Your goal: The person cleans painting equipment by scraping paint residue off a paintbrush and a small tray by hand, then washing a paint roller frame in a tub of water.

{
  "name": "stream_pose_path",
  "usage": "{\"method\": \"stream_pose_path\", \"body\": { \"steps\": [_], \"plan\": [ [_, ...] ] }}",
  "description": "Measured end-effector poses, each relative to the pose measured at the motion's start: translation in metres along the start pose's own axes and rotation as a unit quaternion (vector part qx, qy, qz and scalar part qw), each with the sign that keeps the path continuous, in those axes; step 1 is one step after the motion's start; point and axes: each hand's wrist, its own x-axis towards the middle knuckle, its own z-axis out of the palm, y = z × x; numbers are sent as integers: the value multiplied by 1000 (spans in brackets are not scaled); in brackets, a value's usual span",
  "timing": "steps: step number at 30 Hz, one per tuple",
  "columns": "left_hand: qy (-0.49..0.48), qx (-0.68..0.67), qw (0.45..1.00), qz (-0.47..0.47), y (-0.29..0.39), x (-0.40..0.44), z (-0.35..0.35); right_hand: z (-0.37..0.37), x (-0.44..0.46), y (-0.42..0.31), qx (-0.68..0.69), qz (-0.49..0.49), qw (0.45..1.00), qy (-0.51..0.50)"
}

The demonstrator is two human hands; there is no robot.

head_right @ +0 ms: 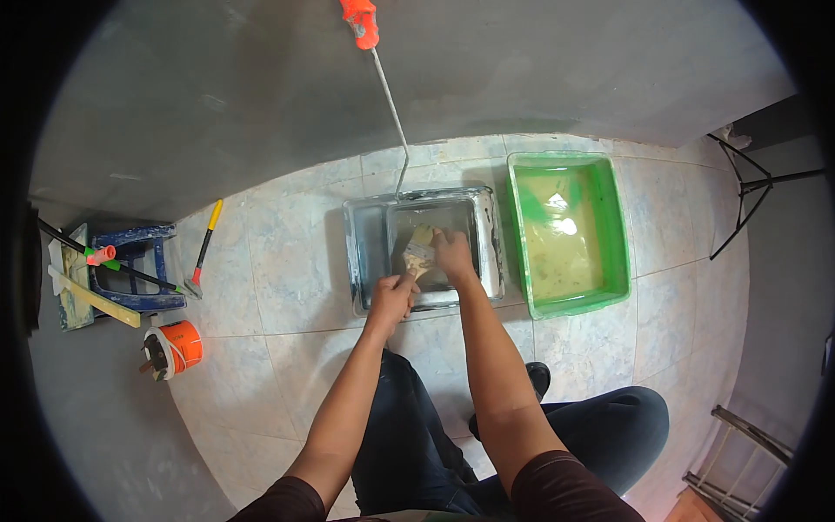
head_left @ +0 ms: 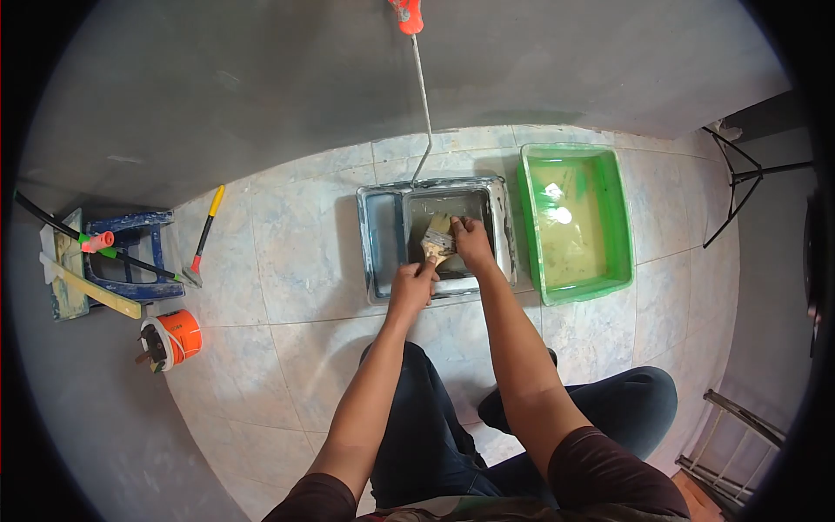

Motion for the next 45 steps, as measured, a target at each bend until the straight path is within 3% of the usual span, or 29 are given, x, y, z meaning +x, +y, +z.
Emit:
{"method": "stream_pose_path", "body": {
  "steps": [1, 2, 4, 5, 7, 9, 12, 18, 24, 26, 30, 32, 35, 37, 45],
  "plan": [
    [1, 1, 1000, 0, -1, 1, 0, 1, 0, 2, -107, -33, 993, 46],
    [-7, 12, 1000, 5, -3, 1, 0, 2, -2, 0, -106, -33, 993, 46],
    [-16, 22, 1000, 9, -5, 1, -3, 1, -6, -3, 68, 45, 996, 20],
    [-41, 10, 999, 5, -4, 0, -10, -1, -9, -9, 68, 46, 996, 21],
    [-69, -2, 998, -1, -3, -3, -20, -6, -16, -20, 340, 103, 930, -91],
    [-110, -7, 993, -48, 0, -5, -29, -8, -31, -48, 356, 127, 917, -126],
    [-131, 23, 990, -49, 5, -8, -35, -3, -25, -39, 311, 103, 928, -179],
    [-98, 121, 988, -22, 12, -11, -35, 14, -13, -34, 248, 135, 955, -93],
    [-40, 196, 979, 36, 15, -11, -27, 18, -8, -47, 2, 76, 995, -57],
    [-29, 207, 976, 53, 18, -9, -27, 20, -11, -51, -223, -33, 974, 31],
    [-25, 247, 967, 55, 28, -12, -31, 24, -4, -20, -195, -96, 971, 98],
    [-27, 263, 963, 54, 32, -15, -35, 17, -8, -15, -150, -147, 978, 9],
    [-32, 309, 947, 78, 39, -20, -41, 8, -26, -48, -195, -82, 975, -72],
    [-11, 341, 932, 121, 35, -19, -42, 9, -25, -51, -206, -84, 972, -71],
    [18, 378, 917, 127, 30, -21, -36, 23, -28, -51, -273, -113, 955, -14]
  ]
}}
